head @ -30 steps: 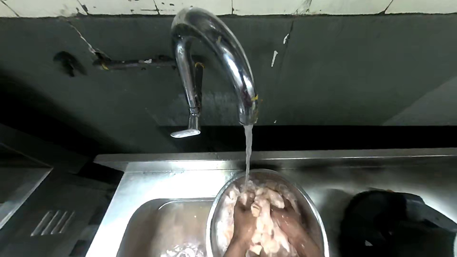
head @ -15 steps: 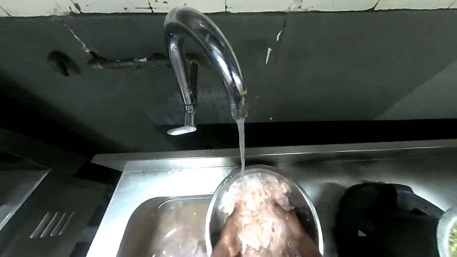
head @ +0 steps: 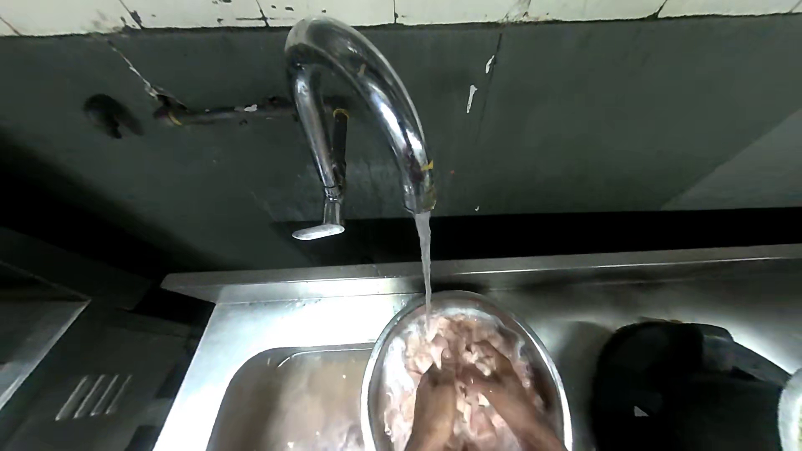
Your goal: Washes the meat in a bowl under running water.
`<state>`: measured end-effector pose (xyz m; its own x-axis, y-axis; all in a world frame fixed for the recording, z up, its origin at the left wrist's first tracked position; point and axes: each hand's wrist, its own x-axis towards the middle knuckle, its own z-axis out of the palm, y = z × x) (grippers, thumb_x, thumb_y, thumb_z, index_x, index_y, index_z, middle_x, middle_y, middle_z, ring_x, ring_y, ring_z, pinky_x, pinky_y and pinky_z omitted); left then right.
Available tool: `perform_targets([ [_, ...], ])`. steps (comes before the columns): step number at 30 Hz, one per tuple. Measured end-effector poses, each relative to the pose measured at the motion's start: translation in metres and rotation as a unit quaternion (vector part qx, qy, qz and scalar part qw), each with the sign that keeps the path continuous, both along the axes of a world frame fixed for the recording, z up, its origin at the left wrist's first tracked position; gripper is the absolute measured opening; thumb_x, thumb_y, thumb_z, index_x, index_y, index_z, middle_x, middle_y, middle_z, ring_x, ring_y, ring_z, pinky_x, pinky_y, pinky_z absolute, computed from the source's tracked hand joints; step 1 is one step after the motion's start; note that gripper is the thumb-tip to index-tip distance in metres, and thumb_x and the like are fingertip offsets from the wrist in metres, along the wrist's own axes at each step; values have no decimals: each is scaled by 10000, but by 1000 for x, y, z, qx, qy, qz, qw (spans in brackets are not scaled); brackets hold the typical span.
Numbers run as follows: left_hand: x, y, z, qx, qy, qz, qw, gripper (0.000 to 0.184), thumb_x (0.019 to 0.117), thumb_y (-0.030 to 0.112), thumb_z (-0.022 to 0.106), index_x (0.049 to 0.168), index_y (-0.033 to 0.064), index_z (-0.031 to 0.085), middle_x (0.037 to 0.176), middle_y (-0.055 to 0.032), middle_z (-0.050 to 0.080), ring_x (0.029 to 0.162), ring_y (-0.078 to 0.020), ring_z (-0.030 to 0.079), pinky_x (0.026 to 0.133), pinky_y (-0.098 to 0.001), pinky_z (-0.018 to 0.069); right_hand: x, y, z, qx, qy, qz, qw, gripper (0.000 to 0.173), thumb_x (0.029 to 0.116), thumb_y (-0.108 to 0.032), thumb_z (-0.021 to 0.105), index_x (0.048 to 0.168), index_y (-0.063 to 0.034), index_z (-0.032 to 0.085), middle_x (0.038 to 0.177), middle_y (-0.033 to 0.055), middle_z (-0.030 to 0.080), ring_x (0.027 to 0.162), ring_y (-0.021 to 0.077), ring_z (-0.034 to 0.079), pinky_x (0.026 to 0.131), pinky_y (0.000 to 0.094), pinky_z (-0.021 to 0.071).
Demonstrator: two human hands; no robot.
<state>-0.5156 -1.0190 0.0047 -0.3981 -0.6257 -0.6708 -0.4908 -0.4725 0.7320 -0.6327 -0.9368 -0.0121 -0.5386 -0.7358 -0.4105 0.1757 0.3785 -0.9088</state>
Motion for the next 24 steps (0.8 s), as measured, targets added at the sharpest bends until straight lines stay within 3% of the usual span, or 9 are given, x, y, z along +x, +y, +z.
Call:
perform_targets([
  [2,18,-13,13,22,37,19,999,418,1051,333,559,1294,-6,581,1129,-147,641,995,-229,632,824,-437,558,-25,14,4,29,-10,98,995,505,857,-172,788,1323,-72,623,1187,86,694,981,177,708,858,377,613],
  [4,38,-32,5,23,31,69,997,615,999,260,643,1526,48,406,1493,-195,487,1334,-345,508,996,-602,492,-51,21,-3,46,64,53,995,341,879,-188,755,1209,-107,725,1206,61,714,1028,164,706,876,373,610],
  [6,47,-52,-26,42,38,105,993,641,1034,330,587,1589,132,333,1605,-151,376,1445,-341,403,1074,-648,418,-70,11,-26,63,111,8,992,393,958,-224,676,1310,-51,666,1338,124,650,1208,195,634,1028,377,529],
  [8,33,-61,-50,106,86,125,983,512,1081,431,462,1504,143,447,1437,-120,546,1280,-258,551,1000,-528,506,-68,-11,-56,90,89,13,992,580,1012,-333,630,1500,-51,494,1506,134,533,1380,199,523,1164,371,425],
  [10,7,-62,-63,216,145,133,956,566,1073,562,357,1358,118,560,1172,-116,676,1043,-237,665,848,-476,580,-43,-39,-66,87,6,-43,995,565,1006,-361,651,1439,-16,540,1441,148,588,1341,200,548,1152,374,421],
  [13,-20,-53,-73,283,229,90,927,609,1082,565,272,1327,103,584,1086,-122,710,972,-237,692,830,-468,594,-21,-54,-52,75,-76,-19,994,446,1033,-301,582,1345,17,588,1327,153,630,1213,184,588,1059,362,472],
  [19,-21,-27,-35,12,110,94,989,437,1079,206,513,1437,-38,457,1311,-199,607,1170,-208,612,1027,-382,509,-14,-34,-2,9,-141,-52,989,567,903,23,657,1437,-22,472,1245,96,635,1025,120,647,841,295,573],
  [20,-24,-24,-25,4,96,102,990,416,1091,239,488,1396,-44,492,1234,-189,631,1098,-200,631,976,-377,530,-9,-35,0,22,-114,-99,988,478,910,-9,673,1354,-2,494,1099,76,638,906,94,631,749,270,554],
  [24,-32,-12,4,4,8,60,998,640,1095,513,343,961,-32,651,771,-123,651,694,-221,649,673,-413,566,1,-27,8,13,-23,-157,987,432,974,-160,667,1332,56,559,1209,145,676,1093,133,655,967,303,543],
])
